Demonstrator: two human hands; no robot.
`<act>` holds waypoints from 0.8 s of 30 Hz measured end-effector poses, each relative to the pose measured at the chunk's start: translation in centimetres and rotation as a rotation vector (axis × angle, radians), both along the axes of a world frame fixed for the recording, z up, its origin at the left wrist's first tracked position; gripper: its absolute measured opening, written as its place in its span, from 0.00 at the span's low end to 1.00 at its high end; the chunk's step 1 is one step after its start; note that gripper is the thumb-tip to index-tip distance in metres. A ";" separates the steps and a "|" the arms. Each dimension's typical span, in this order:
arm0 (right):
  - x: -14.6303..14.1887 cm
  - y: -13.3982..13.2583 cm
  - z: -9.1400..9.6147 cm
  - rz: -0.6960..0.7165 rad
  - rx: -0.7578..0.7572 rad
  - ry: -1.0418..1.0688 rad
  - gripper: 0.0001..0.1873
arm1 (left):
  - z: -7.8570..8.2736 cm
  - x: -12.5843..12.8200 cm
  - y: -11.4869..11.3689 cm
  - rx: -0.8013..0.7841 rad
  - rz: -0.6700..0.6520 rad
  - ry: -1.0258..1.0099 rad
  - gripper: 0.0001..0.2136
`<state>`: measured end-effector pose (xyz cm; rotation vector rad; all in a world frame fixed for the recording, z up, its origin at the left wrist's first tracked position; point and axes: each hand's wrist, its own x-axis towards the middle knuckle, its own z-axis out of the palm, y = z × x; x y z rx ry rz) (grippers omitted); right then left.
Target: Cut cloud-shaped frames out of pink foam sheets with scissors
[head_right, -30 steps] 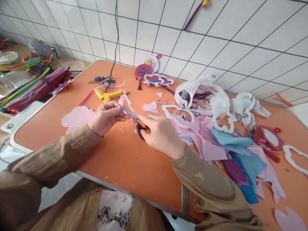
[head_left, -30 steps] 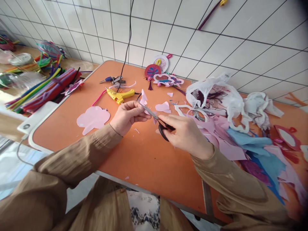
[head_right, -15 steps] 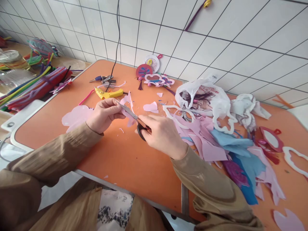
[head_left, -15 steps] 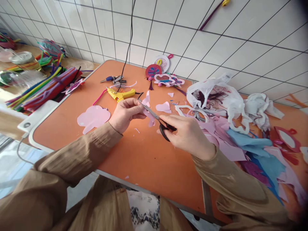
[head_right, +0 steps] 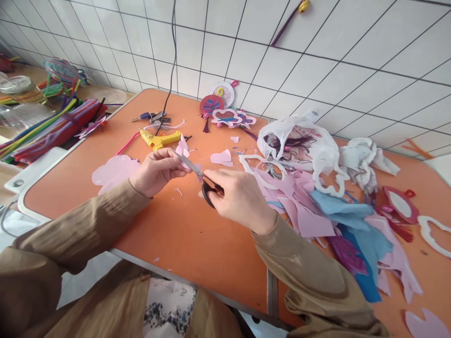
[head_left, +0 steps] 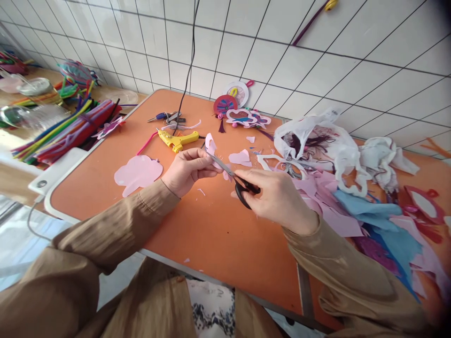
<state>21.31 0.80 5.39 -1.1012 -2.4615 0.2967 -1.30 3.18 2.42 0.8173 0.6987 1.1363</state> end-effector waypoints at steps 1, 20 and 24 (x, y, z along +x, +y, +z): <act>0.0 0.0 0.1 0.004 0.000 -0.006 0.06 | 0.0 0.0 0.0 -0.010 -0.005 -0.004 0.16; 0.1 -0.1 0.3 0.008 -0.013 0.037 0.05 | -0.3 0.2 0.0 -0.012 -0.026 -0.021 0.17; 0.2 0.0 0.1 0.024 0.003 0.058 0.06 | -0.2 0.3 -0.1 -0.009 -0.027 -0.002 0.17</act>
